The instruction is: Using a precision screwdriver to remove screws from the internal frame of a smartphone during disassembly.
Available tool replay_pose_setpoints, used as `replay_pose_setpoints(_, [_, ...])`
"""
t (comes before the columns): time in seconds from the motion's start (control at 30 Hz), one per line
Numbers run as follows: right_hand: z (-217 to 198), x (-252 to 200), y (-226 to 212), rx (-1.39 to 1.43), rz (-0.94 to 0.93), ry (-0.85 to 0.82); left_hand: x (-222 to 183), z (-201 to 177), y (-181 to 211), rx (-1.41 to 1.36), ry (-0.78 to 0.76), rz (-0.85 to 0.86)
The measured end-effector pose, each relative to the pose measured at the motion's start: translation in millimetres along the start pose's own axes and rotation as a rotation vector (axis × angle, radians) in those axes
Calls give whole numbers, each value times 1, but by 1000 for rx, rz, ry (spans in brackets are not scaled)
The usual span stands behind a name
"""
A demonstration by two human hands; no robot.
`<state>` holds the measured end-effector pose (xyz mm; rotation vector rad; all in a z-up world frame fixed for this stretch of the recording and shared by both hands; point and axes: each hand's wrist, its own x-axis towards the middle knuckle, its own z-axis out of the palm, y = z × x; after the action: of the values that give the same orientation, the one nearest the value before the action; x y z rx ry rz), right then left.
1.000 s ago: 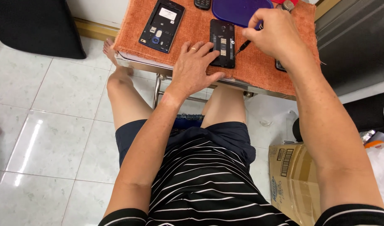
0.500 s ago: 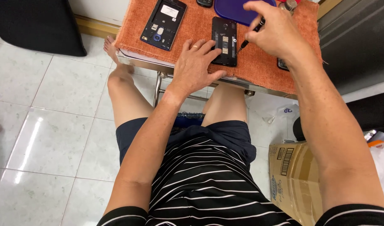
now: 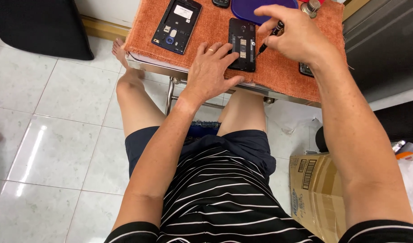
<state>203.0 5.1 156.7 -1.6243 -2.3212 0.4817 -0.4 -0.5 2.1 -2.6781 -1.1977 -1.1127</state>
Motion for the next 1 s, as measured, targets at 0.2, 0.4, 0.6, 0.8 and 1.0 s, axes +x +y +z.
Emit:
replay_pose_setpoints(0.2, [10,5,9,-101,-20,135,-2,5,-2,8,4,0])
replay_pose_setpoints(0.4, [4,2,12,56,-18,27,-1,3,-2,19,9,10])
replay_pose_setpoints(0.6, [5,-2,6,-46,78,152,-2,2,-1,17,27,10])
replay_pose_setpoints(0.8, [1,-2,14,51,-36,25,-1,1,-1,2,55,34])
replay_pose_setpoints(1.0, [11,5,32,-23,-9,188,-1,-1,1,11,20,13])
